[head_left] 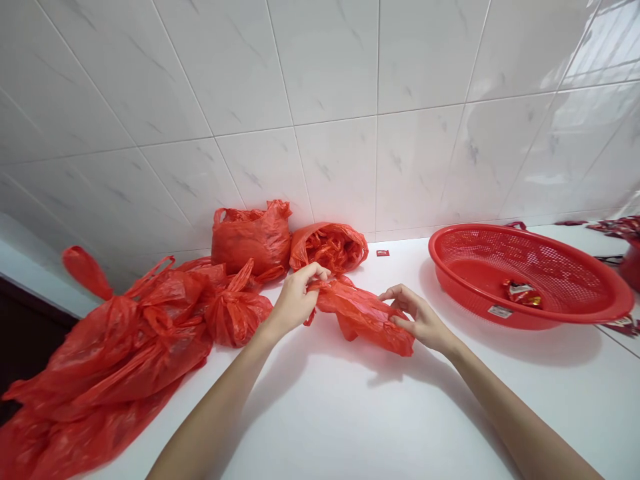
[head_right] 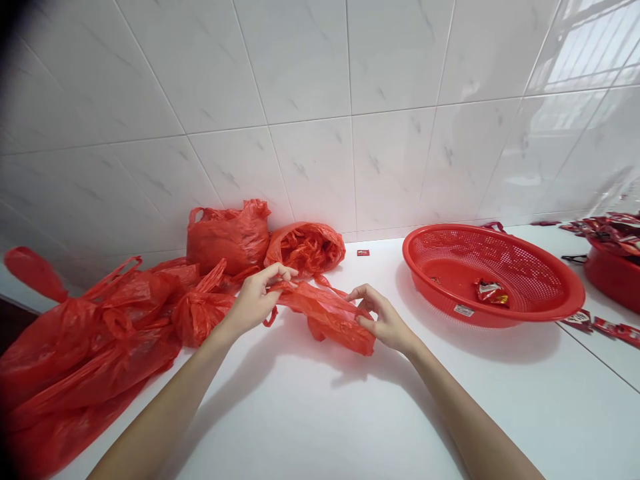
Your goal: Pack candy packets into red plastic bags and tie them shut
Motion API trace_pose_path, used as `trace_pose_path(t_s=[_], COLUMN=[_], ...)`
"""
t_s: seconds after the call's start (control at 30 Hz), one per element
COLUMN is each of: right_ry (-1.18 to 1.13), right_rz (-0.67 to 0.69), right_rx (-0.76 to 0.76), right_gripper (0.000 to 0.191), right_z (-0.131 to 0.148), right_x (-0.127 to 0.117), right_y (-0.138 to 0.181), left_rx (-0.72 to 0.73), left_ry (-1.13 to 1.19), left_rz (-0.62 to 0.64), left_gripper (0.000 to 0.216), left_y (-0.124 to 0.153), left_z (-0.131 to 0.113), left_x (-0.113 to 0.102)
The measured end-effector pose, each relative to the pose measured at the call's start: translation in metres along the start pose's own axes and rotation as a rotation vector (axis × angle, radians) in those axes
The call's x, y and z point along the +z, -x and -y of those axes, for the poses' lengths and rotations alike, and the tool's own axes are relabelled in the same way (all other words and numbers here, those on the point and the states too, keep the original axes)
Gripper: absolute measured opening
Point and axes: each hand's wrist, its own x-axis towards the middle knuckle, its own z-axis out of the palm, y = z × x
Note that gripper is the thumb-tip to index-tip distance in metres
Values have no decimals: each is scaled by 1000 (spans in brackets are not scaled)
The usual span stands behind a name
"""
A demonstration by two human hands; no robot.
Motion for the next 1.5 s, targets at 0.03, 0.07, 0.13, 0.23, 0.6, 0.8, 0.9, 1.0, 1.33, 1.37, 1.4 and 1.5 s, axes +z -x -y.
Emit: trace_pose_path(t_s=[0.03,0.07,0.13,0.23,0.6,0.8,0.9,1.0,1.33,1.37,1.4,1.5], right_ry=[108,216,423,606,590,843,1070,1180,1195,1198,1206,1272], right_rz=[-15,-58,-234,-489,-374,82,232,259,239,253,257,233], right_rx=[-29,-44,-50,32,-190,-372,-52,165,353,382,399,373], right_gripper=[24,22,14,9,38,29,34,30,78,80,82,82], right_z=[-1,-2,-5,-10,7,19,17,13,8,9,10,13], right_x=[-1,-2,-5,-13,-6,24,29,27,27,29,31,36], right_y=[0,1,0,-1,4,8,7,6,12,12,12,11], left_rx=[-40,-70,-86,-5,127,184,179,157,60,66,102,365], left_ry=[52,86,108,82,-191,-162,-163,-195,-518,-548,-572,-594], left_rz=[33,71,159,324,489,395,273,139,186,177,149,16], left_gripper=[22,21,22,28,70,81,79,75,78,79,78,60], left_y=[2,4,9,14,13,14,14,16,30,31,32,36], left_z=[-4,-8,-13,-13,7,9,9,10,18,18,18,12], left_x=[-5,-10,-18,-24,7,17,16,14,19,21,23,31])
